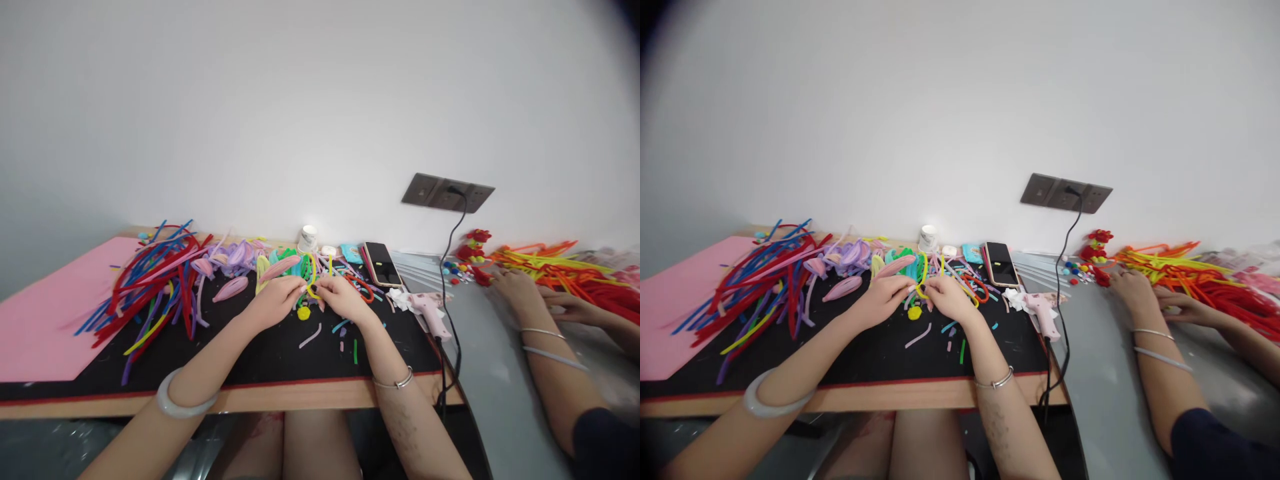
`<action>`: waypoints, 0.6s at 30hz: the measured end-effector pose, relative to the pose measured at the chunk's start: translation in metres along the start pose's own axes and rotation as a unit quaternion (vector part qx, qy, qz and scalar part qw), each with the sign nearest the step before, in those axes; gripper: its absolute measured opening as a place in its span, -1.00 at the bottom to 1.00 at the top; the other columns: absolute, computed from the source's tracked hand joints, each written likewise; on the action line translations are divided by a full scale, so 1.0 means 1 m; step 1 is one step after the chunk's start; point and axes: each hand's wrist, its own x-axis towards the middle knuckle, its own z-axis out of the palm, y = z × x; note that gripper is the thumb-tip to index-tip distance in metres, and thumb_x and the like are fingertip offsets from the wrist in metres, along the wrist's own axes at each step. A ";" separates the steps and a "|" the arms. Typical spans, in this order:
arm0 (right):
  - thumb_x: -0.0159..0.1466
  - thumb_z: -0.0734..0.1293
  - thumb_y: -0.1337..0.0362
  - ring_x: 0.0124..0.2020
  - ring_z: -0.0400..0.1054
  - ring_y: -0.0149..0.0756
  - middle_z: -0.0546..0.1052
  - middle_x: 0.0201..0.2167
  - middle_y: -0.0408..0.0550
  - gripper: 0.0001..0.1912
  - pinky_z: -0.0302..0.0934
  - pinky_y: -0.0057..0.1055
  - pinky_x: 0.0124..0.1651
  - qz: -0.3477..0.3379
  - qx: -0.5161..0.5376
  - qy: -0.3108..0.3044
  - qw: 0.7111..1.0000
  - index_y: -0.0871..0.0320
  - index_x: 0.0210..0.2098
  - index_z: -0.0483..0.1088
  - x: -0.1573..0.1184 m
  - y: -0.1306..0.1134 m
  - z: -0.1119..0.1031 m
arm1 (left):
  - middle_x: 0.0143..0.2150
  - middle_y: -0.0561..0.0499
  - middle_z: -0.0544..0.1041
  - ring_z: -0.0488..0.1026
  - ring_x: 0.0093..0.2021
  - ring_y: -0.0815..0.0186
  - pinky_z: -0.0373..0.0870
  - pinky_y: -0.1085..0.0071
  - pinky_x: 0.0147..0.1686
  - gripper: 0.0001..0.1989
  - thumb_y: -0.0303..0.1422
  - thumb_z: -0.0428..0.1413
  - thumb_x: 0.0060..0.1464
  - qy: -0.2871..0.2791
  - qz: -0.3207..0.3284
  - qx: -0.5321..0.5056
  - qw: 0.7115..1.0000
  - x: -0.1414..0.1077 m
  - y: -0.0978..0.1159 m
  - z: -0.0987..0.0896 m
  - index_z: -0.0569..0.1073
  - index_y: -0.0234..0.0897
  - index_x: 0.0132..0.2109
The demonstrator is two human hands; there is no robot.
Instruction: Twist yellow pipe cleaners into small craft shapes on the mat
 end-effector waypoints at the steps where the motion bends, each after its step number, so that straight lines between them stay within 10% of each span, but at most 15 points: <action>1: 0.20 0.12 0.43 -0.60 0.17 -0.50 0.36 -0.69 -0.20 -0.71 0.04 -0.54 -0.41 -0.003 -0.005 -0.008 1.000 0.21 -0.65 0.22 0.000 -0.001 0.000 | -0.36 0.00 0.46 0.36 -0.33 0.31 0.26 0.39 -0.29 -0.79 -0.41 -0.13 0.18 -0.004 -0.003 -0.001 1.000 0.000 0.001 0.000 0.39 -0.30 -0.29; 12: 0.12 0.16 0.49 -0.67 0.17 -0.51 0.48 -0.62 -0.19 -0.70 -0.04 -0.58 -0.57 0.047 0.012 -0.070 0.996 0.23 -0.23 0.44 -0.001 0.007 0.002 | -0.33 -0.05 0.48 0.40 -0.17 0.23 0.27 0.29 -0.11 -0.78 -0.41 -0.12 0.17 0.073 0.003 0.027 0.997 0.001 -0.006 -0.001 0.39 -0.29 -0.35; 18: -0.01 0.40 0.32 -0.32 0.40 -0.31 0.53 -0.35 -0.11 -0.62 0.16 -0.44 -0.24 0.006 -0.087 -0.027 0.996 0.12 -0.16 0.46 -0.003 0.013 0.000 | -0.34 -0.05 0.48 0.38 -0.06 0.18 0.23 0.22 -0.03 -0.76 -0.33 -0.08 0.15 0.075 -0.027 -0.036 0.996 0.003 -0.001 -0.005 0.39 -0.29 -0.42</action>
